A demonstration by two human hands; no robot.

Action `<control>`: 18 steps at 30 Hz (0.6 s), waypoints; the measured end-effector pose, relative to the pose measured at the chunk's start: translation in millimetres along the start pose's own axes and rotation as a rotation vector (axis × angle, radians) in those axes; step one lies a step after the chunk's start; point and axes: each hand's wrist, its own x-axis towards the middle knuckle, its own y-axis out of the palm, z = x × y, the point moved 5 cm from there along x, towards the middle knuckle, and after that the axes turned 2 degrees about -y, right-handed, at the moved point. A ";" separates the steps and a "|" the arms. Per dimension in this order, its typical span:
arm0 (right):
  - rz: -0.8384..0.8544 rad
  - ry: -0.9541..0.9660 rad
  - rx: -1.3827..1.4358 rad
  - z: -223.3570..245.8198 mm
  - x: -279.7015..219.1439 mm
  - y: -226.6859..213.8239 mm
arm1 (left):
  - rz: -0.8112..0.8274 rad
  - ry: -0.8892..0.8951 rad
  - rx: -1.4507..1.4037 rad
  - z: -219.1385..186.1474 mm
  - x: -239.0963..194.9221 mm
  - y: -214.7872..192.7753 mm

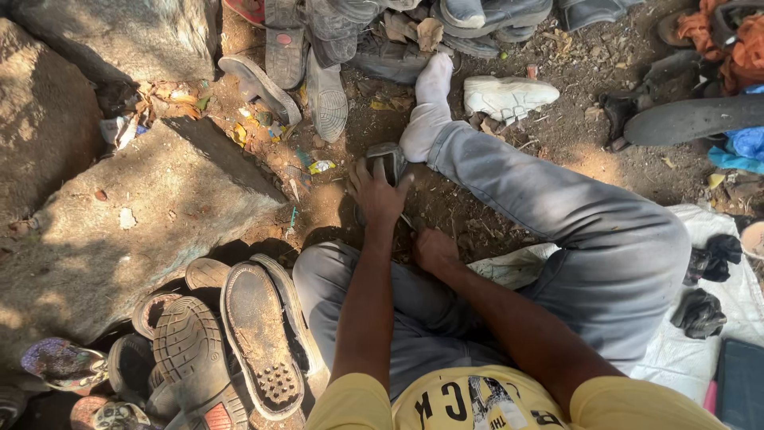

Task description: The person sits on the ground and uses a knife to separate the sole from the upper of a slip-on shoe. They then work on a white sneaker, prying and cutting along the sole edge. The person continues to separate soles from uppers on several other shoes, placing the separated parts aside.

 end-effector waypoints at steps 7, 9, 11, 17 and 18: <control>-0.052 0.003 0.070 -2.9 5.5 -36.0 | 0.861 -0.255 -0.093 -0.9 -19.2 44.8; -0.077 -0.075 -0.013 -7.1 18.3 -61.1 | 0.802 -0.243 -0.090 -15.0 -12.0 49.3; -0.036 -0.092 -0.043 -11.3 22.8 -75.7 | 0.906 -0.249 -0.149 -14.3 -12.6 56.1; 0.010 -0.023 0.095 7.8 15.0 -94.8 | 0.858 -0.265 -0.272 12.2 -6.2 64.5; -0.052 -0.084 0.110 6.6 10.6 -92.3 | 0.847 -0.269 -0.290 18.9 -7.5 67.9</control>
